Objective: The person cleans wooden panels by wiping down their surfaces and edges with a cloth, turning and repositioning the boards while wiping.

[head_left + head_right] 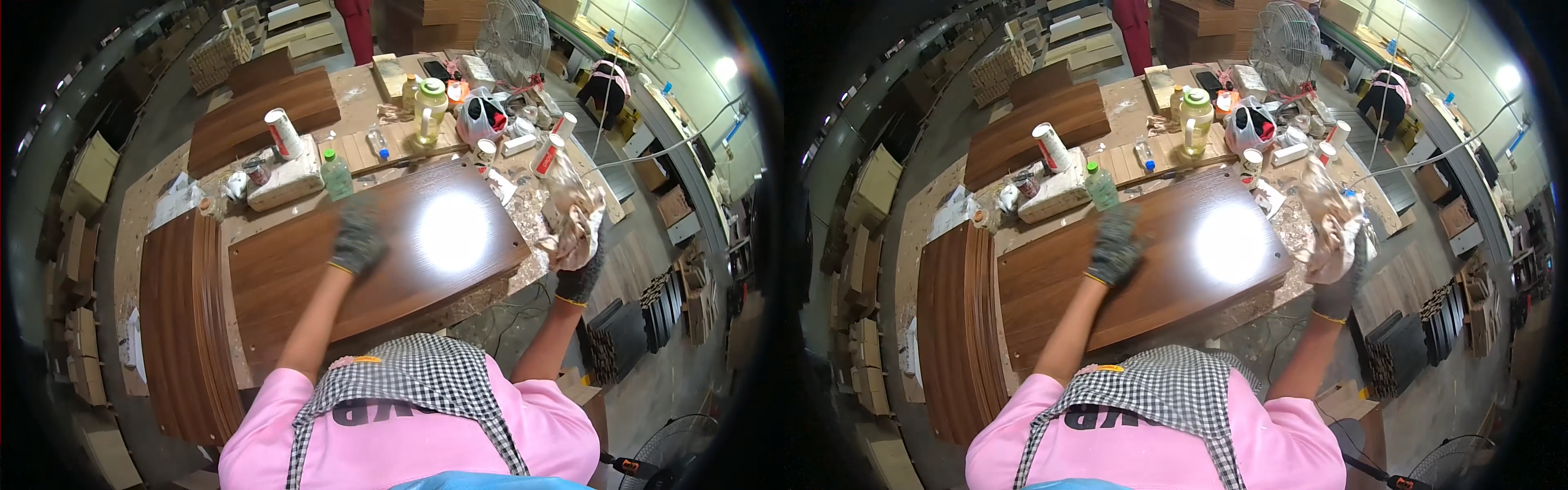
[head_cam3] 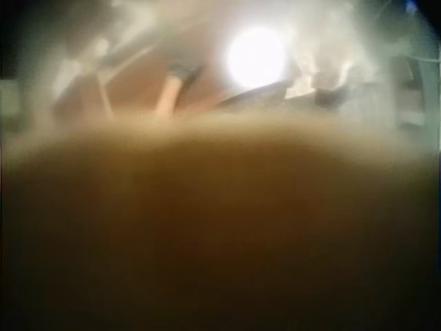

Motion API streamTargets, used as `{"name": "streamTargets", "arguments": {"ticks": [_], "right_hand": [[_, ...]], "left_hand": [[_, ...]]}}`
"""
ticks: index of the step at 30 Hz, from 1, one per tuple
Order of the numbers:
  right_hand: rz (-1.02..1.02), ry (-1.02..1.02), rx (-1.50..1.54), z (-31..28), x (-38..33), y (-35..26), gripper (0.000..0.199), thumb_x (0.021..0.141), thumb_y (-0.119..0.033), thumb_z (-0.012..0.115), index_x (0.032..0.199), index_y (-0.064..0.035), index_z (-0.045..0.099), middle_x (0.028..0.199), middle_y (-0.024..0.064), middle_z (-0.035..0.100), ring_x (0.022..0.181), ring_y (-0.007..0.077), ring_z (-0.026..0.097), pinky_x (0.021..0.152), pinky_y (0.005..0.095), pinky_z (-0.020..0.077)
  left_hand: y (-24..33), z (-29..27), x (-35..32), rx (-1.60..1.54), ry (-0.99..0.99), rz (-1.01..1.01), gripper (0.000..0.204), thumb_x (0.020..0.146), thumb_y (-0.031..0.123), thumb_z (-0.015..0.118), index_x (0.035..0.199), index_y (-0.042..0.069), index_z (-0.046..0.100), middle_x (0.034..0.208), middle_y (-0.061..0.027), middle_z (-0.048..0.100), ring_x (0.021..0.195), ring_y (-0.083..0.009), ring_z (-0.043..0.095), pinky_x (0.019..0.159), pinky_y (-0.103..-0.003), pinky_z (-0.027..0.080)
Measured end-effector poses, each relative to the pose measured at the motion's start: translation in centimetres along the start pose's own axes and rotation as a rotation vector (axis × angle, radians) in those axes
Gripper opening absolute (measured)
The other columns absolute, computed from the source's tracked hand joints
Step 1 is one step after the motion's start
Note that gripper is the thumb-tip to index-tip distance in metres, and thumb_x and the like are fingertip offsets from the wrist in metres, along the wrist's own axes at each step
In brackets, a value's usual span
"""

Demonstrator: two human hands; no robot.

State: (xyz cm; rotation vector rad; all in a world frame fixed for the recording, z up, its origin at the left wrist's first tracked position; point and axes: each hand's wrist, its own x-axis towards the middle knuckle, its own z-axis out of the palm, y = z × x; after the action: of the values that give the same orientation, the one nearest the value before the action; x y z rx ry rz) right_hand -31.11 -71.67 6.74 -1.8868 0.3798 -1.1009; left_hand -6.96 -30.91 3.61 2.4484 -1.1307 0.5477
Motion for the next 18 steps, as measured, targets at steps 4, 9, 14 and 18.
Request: {"name": "streamTargets", "arguments": {"ticks": [4, 9, 14, 18], "right_hand": [[0.482, -0.329, 1.265, 8.2, -0.8, -6.1, 0.037, 0.102, -0.019, 0.057, 0.134, -0.0005, 0.055, 0.124, 0.0120, 0.065, 0.100, 0.0196, 0.068, 0.079, 0.0338, 0.0603], [0.690, -0.102, 1.606, 16.1, -3.1, -14.2, 0.042, 0.096, -0.022, 0.050, 0.129, 0.0017, 0.060, 0.120, 0.0239, 0.068, 0.104, 0.0358, 0.070, 0.083, 0.0471, 0.0629], [0.892, -0.627, 2.076, 12.4, -3.0, -15.2, 0.064, 0.097, -0.022, 0.056, 0.155, -0.0018, 0.037, 0.146, 0.0210, 0.054, 0.107, 0.0301, 0.069, 0.080, 0.0348, 0.0619], [0.530, -0.241, 0.773, 12.2, -5.6, -9.8, 0.046, 0.101, -0.024, 0.061, 0.141, -0.0022, 0.056, 0.128, 0.0135, 0.067, 0.113, 0.0251, 0.065, 0.102, 0.0382, 0.0511]], "left_hand": [[12.1, -1.5, 0.5, -0.612, -0.178, 0.197, 0.107, 0.083, 0.054, 0.079, 0.158, -0.003, 0.028, 0.163, -0.0259, 0.030, 0.152, -0.0388, 0.028, 0.127, -0.045, 0.021], [13.5, 0.1, -2.5, -0.965, -0.256, 0.155, 0.100, 0.080, 0.034, 0.085, 0.155, -0.003, 0.031, 0.157, -0.0217, 0.039, 0.147, -0.0347, 0.036, 0.123, -0.044, 0.030], [6.4, -4.2, -3.9, -1.508, 0.094, -0.337, 0.049, 0.103, 0.026, 0.056, 0.145, 0.003, 0.049, 0.141, -0.0161, 0.058, 0.129, -0.0315, 0.056, 0.115, -0.043, 0.043], [0.5, -3.8, -6.1, -2.210, 0.563, -0.729, 0.049, 0.106, 0.036, 0.051, 0.144, 0.005, 0.052, 0.141, -0.0145, 0.060, 0.126, -0.0322, 0.058, 0.112, -0.046, 0.045]]}}
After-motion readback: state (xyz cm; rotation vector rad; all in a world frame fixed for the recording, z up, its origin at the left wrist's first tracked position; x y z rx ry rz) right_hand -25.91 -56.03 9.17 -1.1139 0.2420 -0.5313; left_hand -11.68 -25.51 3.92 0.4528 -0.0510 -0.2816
